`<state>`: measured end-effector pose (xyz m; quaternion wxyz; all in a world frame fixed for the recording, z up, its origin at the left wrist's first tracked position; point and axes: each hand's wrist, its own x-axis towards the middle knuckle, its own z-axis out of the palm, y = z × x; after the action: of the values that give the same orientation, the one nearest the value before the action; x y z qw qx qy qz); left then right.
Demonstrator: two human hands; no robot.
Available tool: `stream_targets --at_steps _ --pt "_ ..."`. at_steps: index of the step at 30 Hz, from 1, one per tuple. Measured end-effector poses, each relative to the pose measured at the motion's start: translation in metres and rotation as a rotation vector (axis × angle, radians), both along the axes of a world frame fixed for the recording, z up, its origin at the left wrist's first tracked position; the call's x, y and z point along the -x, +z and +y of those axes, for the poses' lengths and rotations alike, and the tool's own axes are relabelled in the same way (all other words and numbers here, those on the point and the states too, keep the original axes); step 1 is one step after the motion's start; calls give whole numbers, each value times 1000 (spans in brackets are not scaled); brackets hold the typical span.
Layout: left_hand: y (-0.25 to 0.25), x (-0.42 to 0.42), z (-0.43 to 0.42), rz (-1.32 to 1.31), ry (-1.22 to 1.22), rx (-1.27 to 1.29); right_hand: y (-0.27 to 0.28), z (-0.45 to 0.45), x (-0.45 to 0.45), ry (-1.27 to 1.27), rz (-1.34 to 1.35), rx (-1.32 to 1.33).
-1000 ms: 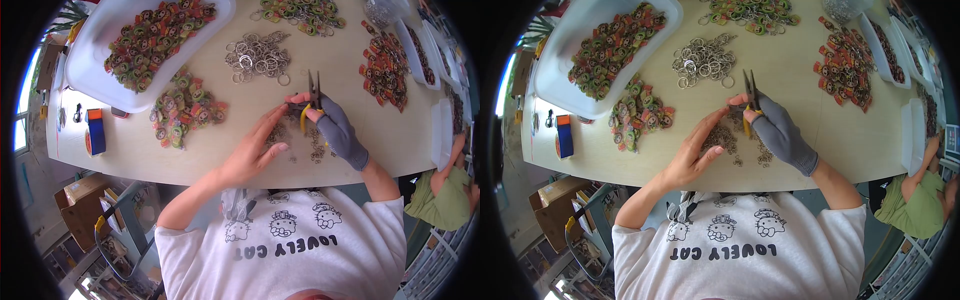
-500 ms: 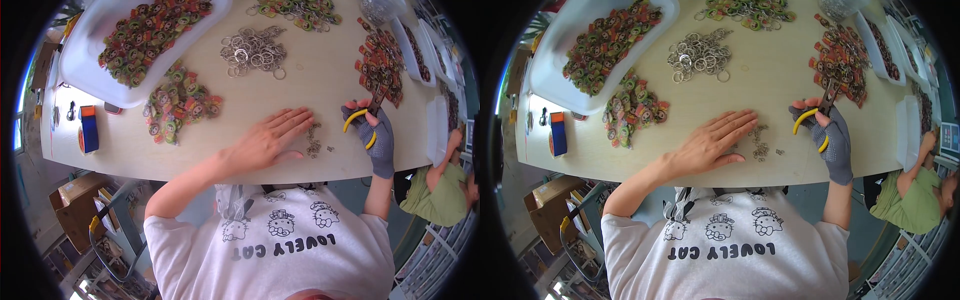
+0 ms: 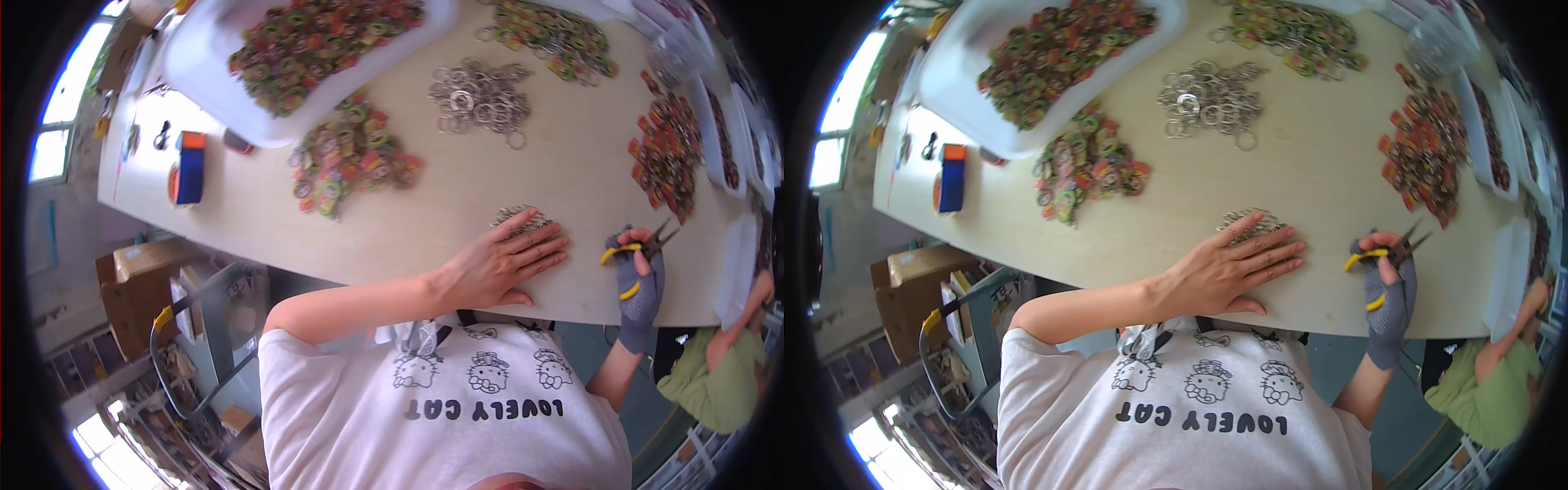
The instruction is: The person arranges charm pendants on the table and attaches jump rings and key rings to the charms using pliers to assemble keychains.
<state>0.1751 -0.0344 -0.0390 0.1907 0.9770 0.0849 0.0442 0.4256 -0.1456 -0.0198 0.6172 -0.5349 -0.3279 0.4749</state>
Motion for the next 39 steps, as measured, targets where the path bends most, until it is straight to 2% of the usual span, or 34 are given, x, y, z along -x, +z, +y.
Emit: stream_targets --at_steps 2,6,9,11,14,15,17,19,20,23,24,27,29,31,35,38,39 --pt "5 16 4 2 44 25 4 5 4 35 -4 -15" --pt "18 45 17 -213 46 -9 9 17 6 22 -559 77" --pt "36 89 49 -63 284 -301 5 39 14 47 -614 60" --pt "46 122 69 -24 406 -279 -13 43 1 35 -707 19" --pt "45 143 85 -97 392 -149 -23 44 -2 50 -797 27" --pt "39 145 90 -129 362 -139 -20 42 -1 58 -823 52" --pt "21 147 95 -261 394 -169 -7 51 15 104 -1040 0" --pt "19 145 98 -324 384 -142 7 52 36 199 -906 109" --pt "22 142 99 -349 386 -141 9 51 42 235 -966 66" --pt "29 135 96 -472 578 -36 9 51 62 329 -1142 -52" --pt "26 133 91 -535 666 100 12 55 68 340 -1217 -76" --pt "26 107 80 -838 716 895 14 70 82 350 -1363 -138" --pt "30 92 81 -756 683 1115 15 79 84 397 -1455 -153" --pt "30 78 86 -725 632 1345 9 85 84 347 -1423 -154" --pt "27 51 100 -670 553 1359 11 85 80 320 -1338 -82" --pt "19 44 102 -661 512 1431 21 74 71 397 -1314 45" --pt "17 44 102 -682 513 1446 22 72 69 361 -1130 138"
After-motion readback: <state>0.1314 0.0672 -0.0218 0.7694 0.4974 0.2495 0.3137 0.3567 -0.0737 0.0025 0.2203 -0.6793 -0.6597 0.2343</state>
